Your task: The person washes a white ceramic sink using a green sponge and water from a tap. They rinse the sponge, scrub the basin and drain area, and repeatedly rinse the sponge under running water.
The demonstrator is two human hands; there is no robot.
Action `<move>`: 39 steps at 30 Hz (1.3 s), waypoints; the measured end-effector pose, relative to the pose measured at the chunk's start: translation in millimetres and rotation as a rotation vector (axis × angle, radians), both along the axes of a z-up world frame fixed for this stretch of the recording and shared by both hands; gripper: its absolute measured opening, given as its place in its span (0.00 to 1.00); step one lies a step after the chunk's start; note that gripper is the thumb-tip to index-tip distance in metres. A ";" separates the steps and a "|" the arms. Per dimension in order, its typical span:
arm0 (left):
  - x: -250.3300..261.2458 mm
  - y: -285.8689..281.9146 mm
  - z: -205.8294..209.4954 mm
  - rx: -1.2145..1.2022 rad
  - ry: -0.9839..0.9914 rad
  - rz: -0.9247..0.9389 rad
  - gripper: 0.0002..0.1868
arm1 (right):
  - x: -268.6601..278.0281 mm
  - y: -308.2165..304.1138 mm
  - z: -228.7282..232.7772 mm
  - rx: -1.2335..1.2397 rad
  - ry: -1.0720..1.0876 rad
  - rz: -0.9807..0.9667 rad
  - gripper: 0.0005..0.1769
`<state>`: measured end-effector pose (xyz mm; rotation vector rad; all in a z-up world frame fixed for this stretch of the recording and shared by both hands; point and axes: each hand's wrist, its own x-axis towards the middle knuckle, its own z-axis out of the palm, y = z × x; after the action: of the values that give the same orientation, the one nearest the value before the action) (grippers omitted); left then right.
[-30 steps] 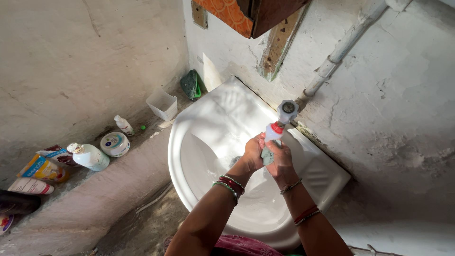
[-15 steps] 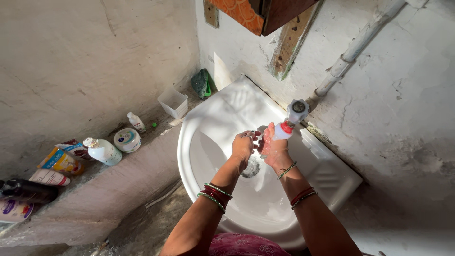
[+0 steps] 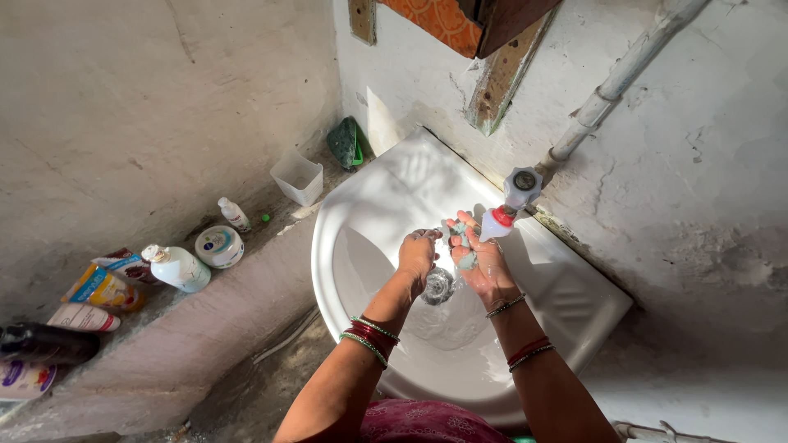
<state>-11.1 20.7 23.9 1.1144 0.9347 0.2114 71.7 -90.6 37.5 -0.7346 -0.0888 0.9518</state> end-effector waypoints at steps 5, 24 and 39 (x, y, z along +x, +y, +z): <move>-0.1 13.0 6.8 0.026 -0.056 -0.046 0.17 | 6.7 5.8 -26.9 -0.185 -0.032 -0.037 0.24; -71.8 77.7 26.8 0.288 -0.020 -0.079 0.16 | -40.1 105.6 -25.4 -0.385 -0.006 -0.281 0.25; -153.7 204.0 -55.3 0.135 -0.313 0.528 0.05 | -90.3 291.7 -56.5 -0.220 0.170 0.069 0.11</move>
<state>-164.8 224.7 -31.5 0.9028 0.9247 0.8669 -18.6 201.1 -19.1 -0.8535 0.1424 1.0973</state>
